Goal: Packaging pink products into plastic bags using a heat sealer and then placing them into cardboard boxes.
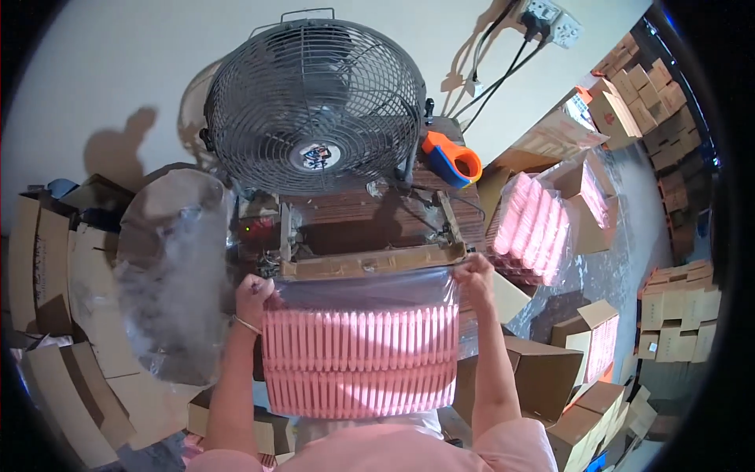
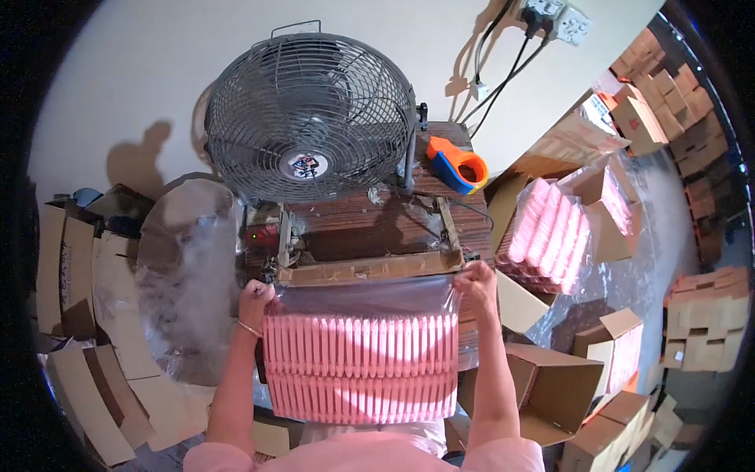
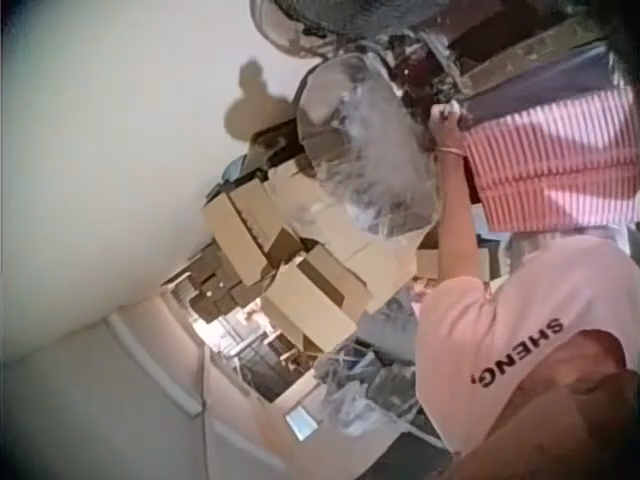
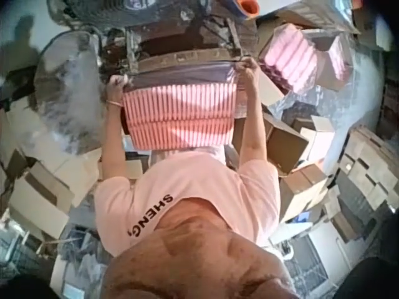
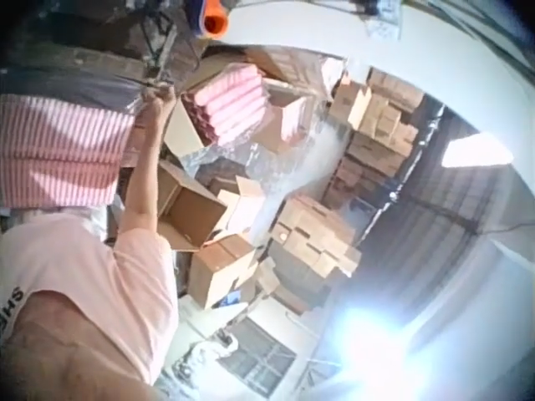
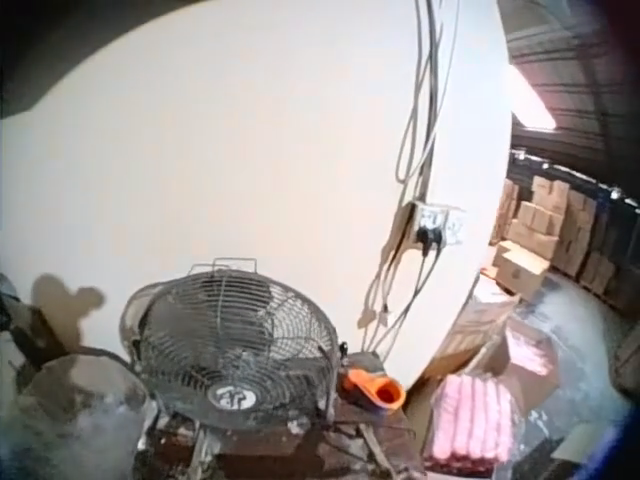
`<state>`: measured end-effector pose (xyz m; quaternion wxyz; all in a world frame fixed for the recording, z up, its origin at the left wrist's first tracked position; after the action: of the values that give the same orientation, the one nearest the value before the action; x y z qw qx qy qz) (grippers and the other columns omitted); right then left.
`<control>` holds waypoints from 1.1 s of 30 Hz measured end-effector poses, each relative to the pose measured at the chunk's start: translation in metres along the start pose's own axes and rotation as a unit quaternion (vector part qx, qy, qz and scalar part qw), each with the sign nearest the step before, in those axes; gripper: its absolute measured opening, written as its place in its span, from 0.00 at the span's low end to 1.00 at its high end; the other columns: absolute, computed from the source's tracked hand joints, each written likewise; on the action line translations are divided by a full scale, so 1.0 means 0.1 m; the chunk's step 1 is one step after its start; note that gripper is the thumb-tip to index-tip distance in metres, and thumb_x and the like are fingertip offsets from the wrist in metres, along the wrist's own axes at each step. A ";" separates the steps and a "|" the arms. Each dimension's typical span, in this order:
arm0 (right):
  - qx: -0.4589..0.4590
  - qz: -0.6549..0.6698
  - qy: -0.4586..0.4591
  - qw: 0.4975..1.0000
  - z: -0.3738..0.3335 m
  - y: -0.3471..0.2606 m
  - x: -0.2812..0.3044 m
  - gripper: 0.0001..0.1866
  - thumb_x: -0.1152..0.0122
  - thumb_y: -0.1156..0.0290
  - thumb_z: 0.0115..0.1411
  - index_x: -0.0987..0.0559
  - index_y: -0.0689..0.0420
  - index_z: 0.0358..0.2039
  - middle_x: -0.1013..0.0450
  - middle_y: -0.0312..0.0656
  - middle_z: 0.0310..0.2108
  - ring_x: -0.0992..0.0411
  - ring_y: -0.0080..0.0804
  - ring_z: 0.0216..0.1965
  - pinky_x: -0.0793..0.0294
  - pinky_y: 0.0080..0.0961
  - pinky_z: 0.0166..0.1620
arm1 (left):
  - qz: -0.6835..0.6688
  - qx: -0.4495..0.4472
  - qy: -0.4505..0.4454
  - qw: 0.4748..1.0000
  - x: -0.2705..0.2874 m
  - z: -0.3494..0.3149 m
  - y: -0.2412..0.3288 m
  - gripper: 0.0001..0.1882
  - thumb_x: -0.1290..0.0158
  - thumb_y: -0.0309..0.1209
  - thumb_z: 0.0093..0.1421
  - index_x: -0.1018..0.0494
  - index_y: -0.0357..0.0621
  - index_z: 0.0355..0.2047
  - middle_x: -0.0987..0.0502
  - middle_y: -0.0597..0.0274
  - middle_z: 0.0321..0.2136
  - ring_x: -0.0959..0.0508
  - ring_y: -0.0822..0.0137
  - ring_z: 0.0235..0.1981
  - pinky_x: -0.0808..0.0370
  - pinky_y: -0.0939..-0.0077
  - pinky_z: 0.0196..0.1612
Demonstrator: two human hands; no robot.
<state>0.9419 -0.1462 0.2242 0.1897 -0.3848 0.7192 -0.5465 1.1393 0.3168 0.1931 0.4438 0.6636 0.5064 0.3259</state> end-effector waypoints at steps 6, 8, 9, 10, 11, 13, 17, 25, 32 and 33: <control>-0.004 0.064 -0.140 0.988 0.47 -0.43 -0.49 0.07 0.43 0.80 0.49 0.27 0.56 0.29 0.30 0.32 0.25 0.33 0.19 0.24 0.30 0.20 0.29 | -0.062 -0.059 0.146 0.986 0.42 0.37 0.09 0.09 0.44 0.28 0.57 0.34 0.43 0.25 0.28 0.62 0.17 0.27 0.70 0.17 0.27 0.76 0.23; 0.117 -0.175 -0.047 0.976 0.70 -0.28 0.07 0.08 0.42 0.81 0.50 0.26 0.59 0.33 0.25 0.37 0.26 0.28 0.21 0.27 0.29 0.19 0.32 | -0.071 -0.083 0.138 0.984 0.26 0.37 0.35 0.10 0.44 0.29 0.57 0.34 0.41 0.25 0.28 0.61 0.17 0.27 0.70 0.17 0.29 0.76 0.22; 0.155 -0.244 -0.023 0.957 0.60 -0.60 -0.04 0.08 0.42 0.81 0.50 0.25 0.60 0.33 0.24 0.39 0.28 0.27 0.22 0.28 0.28 0.20 0.33 | -0.069 -0.080 0.156 0.982 0.30 0.30 0.43 0.10 0.44 0.29 0.57 0.34 0.41 0.25 0.28 0.61 0.17 0.27 0.70 0.17 0.29 0.76 0.22; 0.193 -0.301 0.038 0.933 0.43 -1.02 -0.22 0.10 0.43 0.83 0.47 0.24 0.60 0.33 0.24 0.44 0.30 0.25 0.28 0.29 0.26 0.22 0.33 | -0.044 -0.082 0.157 0.983 0.30 0.27 0.51 0.10 0.44 0.28 0.57 0.34 0.40 0.25 0.28 0.61 0.17 0.27 0.70 0.17 0.30 0.75 0.22; 0.188 -0.305 0.037 0.933 0.43 -1.14 -0.40 0.10 0.43 0.83 0.47 0.24 0.60 0.33 0.24 0.44 0.30 0.25 0.28 0.29 0.26 0.22 0.33 | -0.020 -0.084 0.150 0.985 0.27 0.27 0.55 0.09 0.44 0.27 0.57 0.34 0.40 0.25 0.28 0.61 0.17 0.27 0.70 0.17 0.30 0.75 0.22; 0.457 -0.398 -0.194 0.771 0.20 -1.43 -1.26 0.07 0.41 0.80 0.43 0.24 0.62 0.26 0.25 0.47 0.24 0.25 0.42 0.30 0.27 0.33 0.36 | -0.041 -0.072 0.144 0.986 0.35 0.31 0.44 0.09 0.44 0.27 0.57 0.34 0.40 0.25 0.28 0.61 0.17 0.27 0.70 0.17 0.30 0.75 0.22; 0.267 -0.646 -0.413 0.583 0.53 -0.79 -1.38 0.10 0.40 0.76 0.42 0.24 0.61 0.28 0.26 0.50 0.25 0.27 0.50 0.31 0.30 0.39 0.37 | -0.155 -0.028 0.118 0.980 0.28 0.40 0.31 0.09 0.44 0.26 0.57 0.34 0.41 0.25 0.27 0.59 0.17 0.27 0.69 0.17 0.29 0.75 0.22; 0.469 -0.577 -0.285 0.604 0.15 -0.84 -1.61 0.08 0.42 0.73 0.40 0.25 0.56 0.26 0.28 0.44 0.32 0.28 0.40 0.35 0.30 0.38 0.39 | 0.192 -0.125 0.312 0.922 0.61 -0.20 0.70 0.15 0.44 0.30 0.58 0.31 0.34 0.42 0.26 0.56 0.37 0.26 0.67 0.40 0.29 0.74 0.44; 0.450 -0.262 -0.038 0.853 -0.04 -1.70 -1.96 0.06 0.40 0.81 0.45 0.29 0.58 0.23 0.33 0.42 0.22 0.34 0.33 0.22 0.33 0.28 0.28 | 0.247 -0.043 0.219 0.943 0.21 -0.92 0.07 0.21 0.44 0.32 0.55 0.32 0.36 0.46 0.26 0.53 0.36 0.26 0.62 0.37 0.28 0.68 0.42; 0.297 -0.289 0.060 0.908 0.28 -1.49 -1.44 0.05 0.40 0.80 0.49 0.27 0.59 0.26 0.30 0.40 0.24 0.33 0.27 0.23 0.32 0.21 0.31 | 0.241 -0.046 0.208 0.947 0.24 -0.97 -0.06 0.21 0.43 0.33 0.54 0.31 0.36 0.47 0.26 0.52 0.35 0.25 0.60 0.36 0.28 0.68 0.41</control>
<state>1.1038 -0.0700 0.3325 0.0850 -0.4680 0.3905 -0.7882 1.0584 0.3656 0.2250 0.2667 0.6621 0.3965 0.5773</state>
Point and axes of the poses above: each hand's wrist, its own z-axis towards the middle knuckle, its own x-axis out of the back of the hand, y = z × x, the point moved 8 cm from there along z, towards the middle knuckle
